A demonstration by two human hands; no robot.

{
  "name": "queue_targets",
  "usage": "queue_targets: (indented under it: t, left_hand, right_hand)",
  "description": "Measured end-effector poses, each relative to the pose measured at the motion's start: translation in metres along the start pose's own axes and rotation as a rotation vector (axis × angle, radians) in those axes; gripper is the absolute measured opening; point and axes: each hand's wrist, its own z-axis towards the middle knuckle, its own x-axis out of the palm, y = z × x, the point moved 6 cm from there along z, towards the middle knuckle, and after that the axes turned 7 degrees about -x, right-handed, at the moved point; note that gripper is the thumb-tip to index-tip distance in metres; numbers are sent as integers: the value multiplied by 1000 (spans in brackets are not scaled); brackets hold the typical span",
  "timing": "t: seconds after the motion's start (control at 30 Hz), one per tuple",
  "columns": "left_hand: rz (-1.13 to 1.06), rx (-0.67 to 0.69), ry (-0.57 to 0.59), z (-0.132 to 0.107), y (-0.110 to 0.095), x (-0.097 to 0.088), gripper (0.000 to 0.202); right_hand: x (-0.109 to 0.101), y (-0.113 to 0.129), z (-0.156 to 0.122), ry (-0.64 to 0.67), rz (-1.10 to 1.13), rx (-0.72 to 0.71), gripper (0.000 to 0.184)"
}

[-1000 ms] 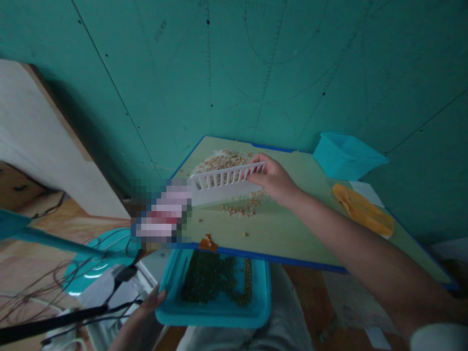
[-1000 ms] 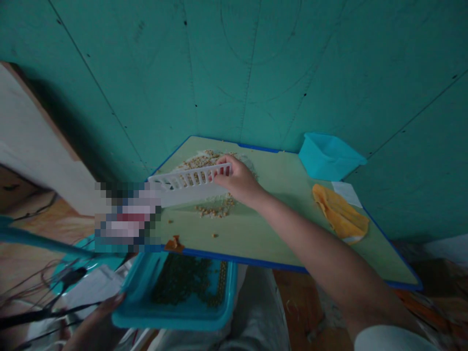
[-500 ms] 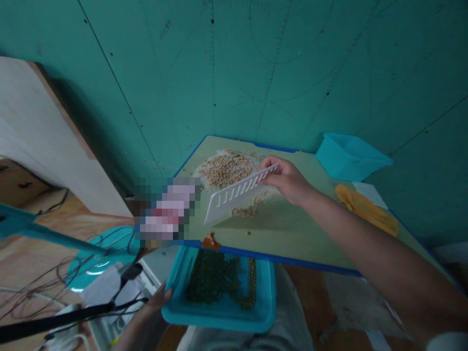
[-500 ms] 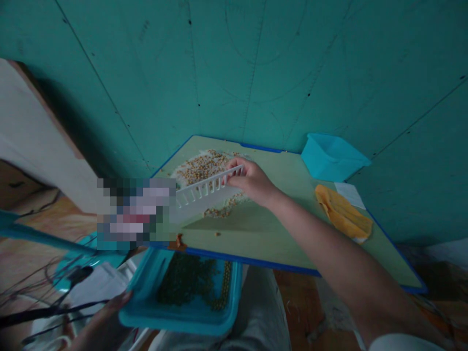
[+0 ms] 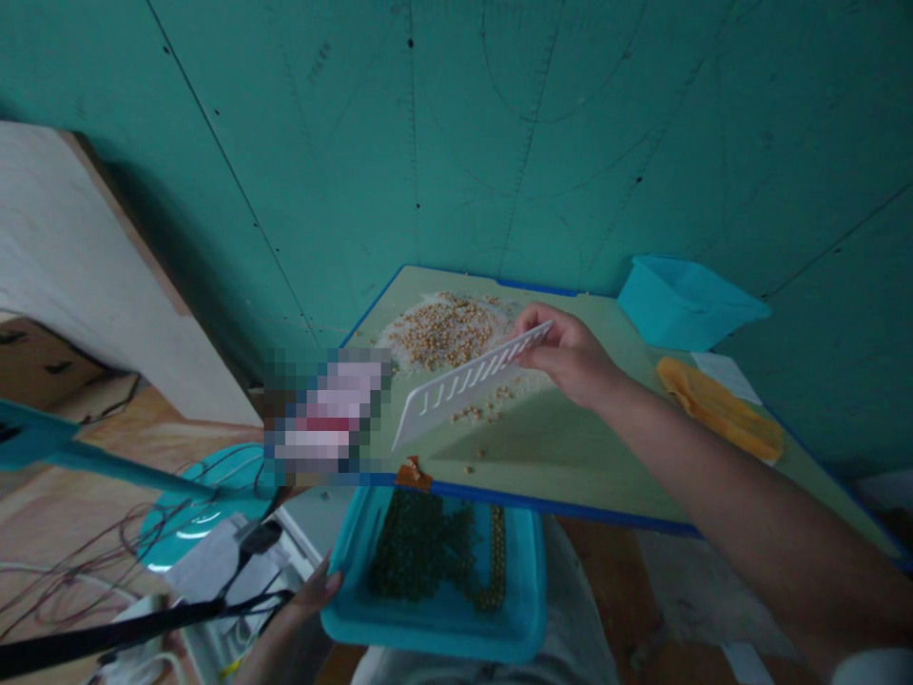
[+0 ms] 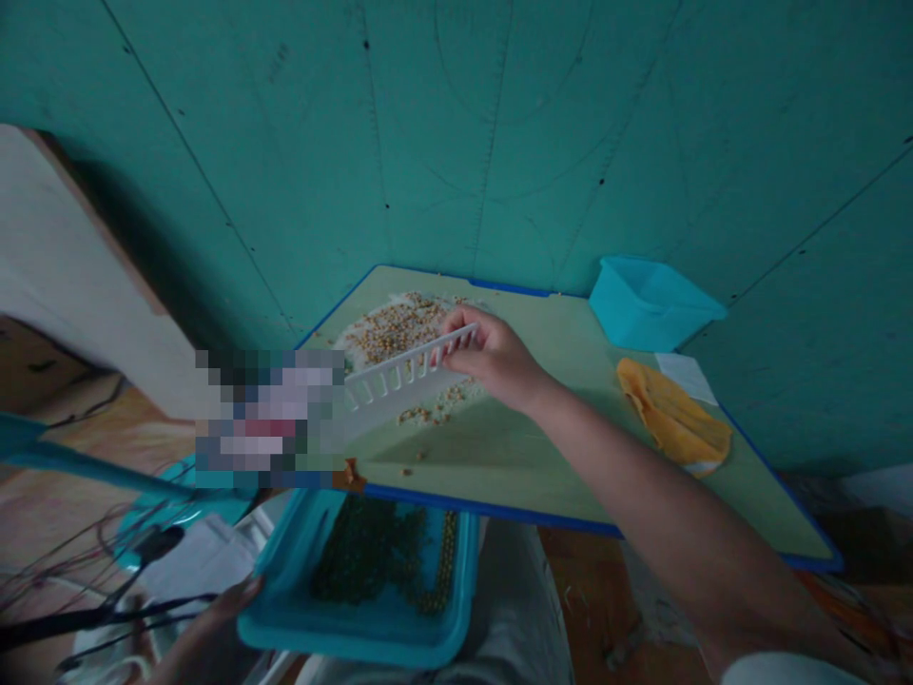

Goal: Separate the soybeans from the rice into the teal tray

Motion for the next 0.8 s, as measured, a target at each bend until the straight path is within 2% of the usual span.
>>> queue_targets:
  t: [0.1, 0.2, 0.33, 0.4, 0.57, 0.63, 0.7, 0.8]
  left_hand:
    - [13, 34, 127, 6, 2, 7, 24]
    - [46, 40, 158, 7, 1, 25, 31]
    - [48, -3, 167, 7, 0, 45, 45]
    - [56, -25, 141, 11, 2, 39, 45]
    - [161, -12, -74, 36, 8, -20, 26]
    - [170, -4, -116, 44, 10, -33, 27]
    - [185, -7, -109, 50, 14, -31, 39]
    - [215, -24, -52, 54, 23, -13, 59]
  right_hand:
    - [-27, 5, -13, -202, 30, 27, 24]
    - [-49, 3, -25, -363, 66, 80, 26]
    - [-65, -20, -33, -488, 107, 260, 23]
    - [-67, -35, -35, -526, 145, 334, 22]
    - [-65, -53, -33, -500, 300, 349, 20]
    - [-67, -53, -36, -497, 311, 359, 20]
    - [-72, -50, -42, -497, 300, 373, 19]
    - [-80, -42, -59, -511, 280, 384, 21]
